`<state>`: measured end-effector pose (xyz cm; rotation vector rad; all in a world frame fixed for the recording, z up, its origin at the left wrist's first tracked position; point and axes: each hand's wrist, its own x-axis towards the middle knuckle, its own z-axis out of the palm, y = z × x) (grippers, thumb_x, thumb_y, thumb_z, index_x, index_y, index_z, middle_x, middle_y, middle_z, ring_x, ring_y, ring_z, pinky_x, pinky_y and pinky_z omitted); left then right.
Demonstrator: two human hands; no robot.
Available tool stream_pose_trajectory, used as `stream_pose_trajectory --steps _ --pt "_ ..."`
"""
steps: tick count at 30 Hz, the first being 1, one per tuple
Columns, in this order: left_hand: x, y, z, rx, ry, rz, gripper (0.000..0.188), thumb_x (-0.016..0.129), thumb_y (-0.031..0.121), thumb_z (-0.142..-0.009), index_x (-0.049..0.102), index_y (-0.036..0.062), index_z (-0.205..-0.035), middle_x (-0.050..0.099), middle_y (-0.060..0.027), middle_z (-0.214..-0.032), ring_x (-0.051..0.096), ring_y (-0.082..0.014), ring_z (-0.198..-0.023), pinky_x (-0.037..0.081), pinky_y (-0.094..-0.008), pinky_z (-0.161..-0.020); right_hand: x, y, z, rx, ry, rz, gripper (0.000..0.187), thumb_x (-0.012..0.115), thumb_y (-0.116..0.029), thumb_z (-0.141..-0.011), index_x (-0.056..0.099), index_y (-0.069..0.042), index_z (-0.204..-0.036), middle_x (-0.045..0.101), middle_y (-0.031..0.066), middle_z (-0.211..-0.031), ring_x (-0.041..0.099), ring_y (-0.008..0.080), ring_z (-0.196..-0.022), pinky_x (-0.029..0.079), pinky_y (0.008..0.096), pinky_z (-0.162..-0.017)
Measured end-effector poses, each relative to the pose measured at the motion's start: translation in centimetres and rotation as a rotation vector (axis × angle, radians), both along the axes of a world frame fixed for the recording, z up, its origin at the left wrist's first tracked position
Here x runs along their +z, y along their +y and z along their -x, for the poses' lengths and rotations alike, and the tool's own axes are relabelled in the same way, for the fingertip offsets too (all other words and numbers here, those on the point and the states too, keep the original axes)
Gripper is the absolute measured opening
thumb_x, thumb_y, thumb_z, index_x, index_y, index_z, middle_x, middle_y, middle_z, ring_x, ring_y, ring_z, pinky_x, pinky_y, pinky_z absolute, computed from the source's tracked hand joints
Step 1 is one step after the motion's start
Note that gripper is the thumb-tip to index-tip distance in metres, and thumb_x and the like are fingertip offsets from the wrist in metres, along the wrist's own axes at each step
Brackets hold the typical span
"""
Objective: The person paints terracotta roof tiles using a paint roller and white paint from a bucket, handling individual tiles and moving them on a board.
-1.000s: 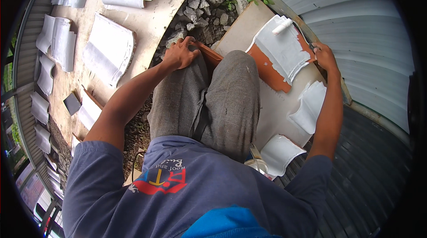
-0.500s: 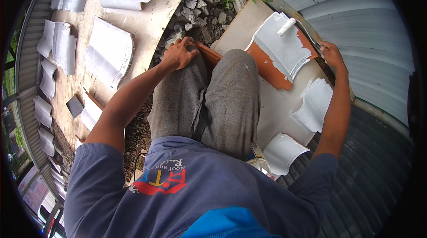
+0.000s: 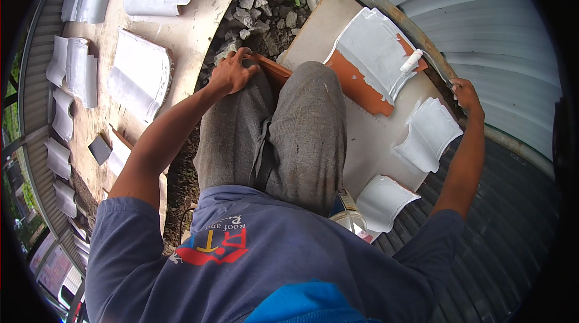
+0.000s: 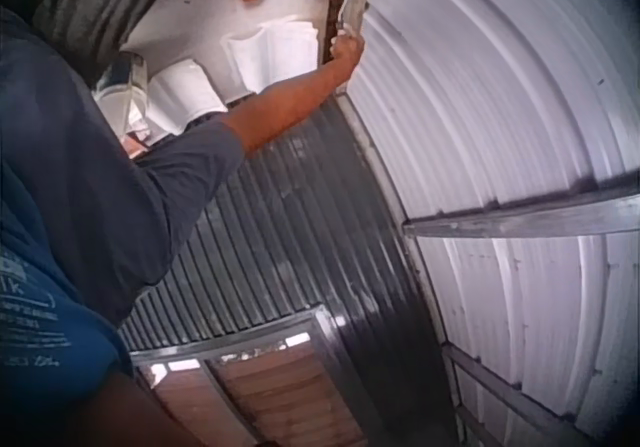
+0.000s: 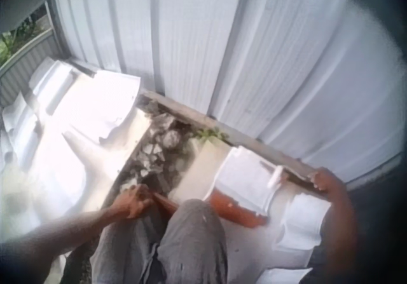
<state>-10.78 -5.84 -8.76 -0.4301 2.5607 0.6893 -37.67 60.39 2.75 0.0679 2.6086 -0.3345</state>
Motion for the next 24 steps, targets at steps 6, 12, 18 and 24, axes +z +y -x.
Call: stream_pose_trajectory --steps 6,12,18,24 --pt "-0.7 -0.8 -0.4 0.01 0.021 -0.023 0.064 0.061 0.056 -0.088 0.05 0.0232 -0.142 0.054 -0.0146 -0.144 0.053 -0.0422 -0.132 0.044 -0.0517 -0.11 1.0 -0.1 -1.1 -0.046 -0.049 -0.161 0.033 0.06 -0.014 -0.096 0.07 -0.008 -0.126 0.071 0.0136 -0.088 0.068 0.0243 -0.076 0.054 0.0394 -0.072" --pt "-1.6 -0.3 0.2 -0.014 0.048 -0.047 0.064 0.06 0.056 -0.088 0.051 0.0221 -0.142 0.055 -0.0159 -0.142 0.054 -0.0399 -0.132 0.045 -0.05 -0.11 0.2 5.3 -3.5 0.13 0.11 -0.387 0.035 0.062 -0.02 -0.096 0.068 -0.014 -0.13 0.067 0.0164 -0.129 0.062 0.0378 -0.123 0.048 0.046 -0.103" --pt "-1.0 -0.7 0.0 -0.034 0.071 -0.032 0.062 0.06 0.053 -0.09 0.049 0.0202 -0.141 0.057 -0.0174 -0.137 0.056 -0.0412 -0.129 0.046 -0.0485 -0.109 -5.9 0.0 -16.1 -0.237 0.455 -0.052 0.045 0.071 -0.013 -0.087 0.065 -0.006 -0.132 0.068 0.0237 -0.123 0.065 0.0404 -0.115 0.05 0.0443 -0.097" --pt "-1.1 -0.6 0.1 -0.044 0.073 -0.055 0.06 0.062 0.051 -0.09 0.05 0.0186 -0.139 0.058 -0.0163 -0.138 0.055 -0.0385 -0.13 0.045 -0.047 -0.109 -12.4 -12.2 -23.7 -0.404 0.664 0.117 0.031 0.074 -0.006 -0.084 0.071 -0.004 -0.115 0.069 0.0168 -0.107 0.068 0.0388 -0.102 0.053 0.047 -0.088"
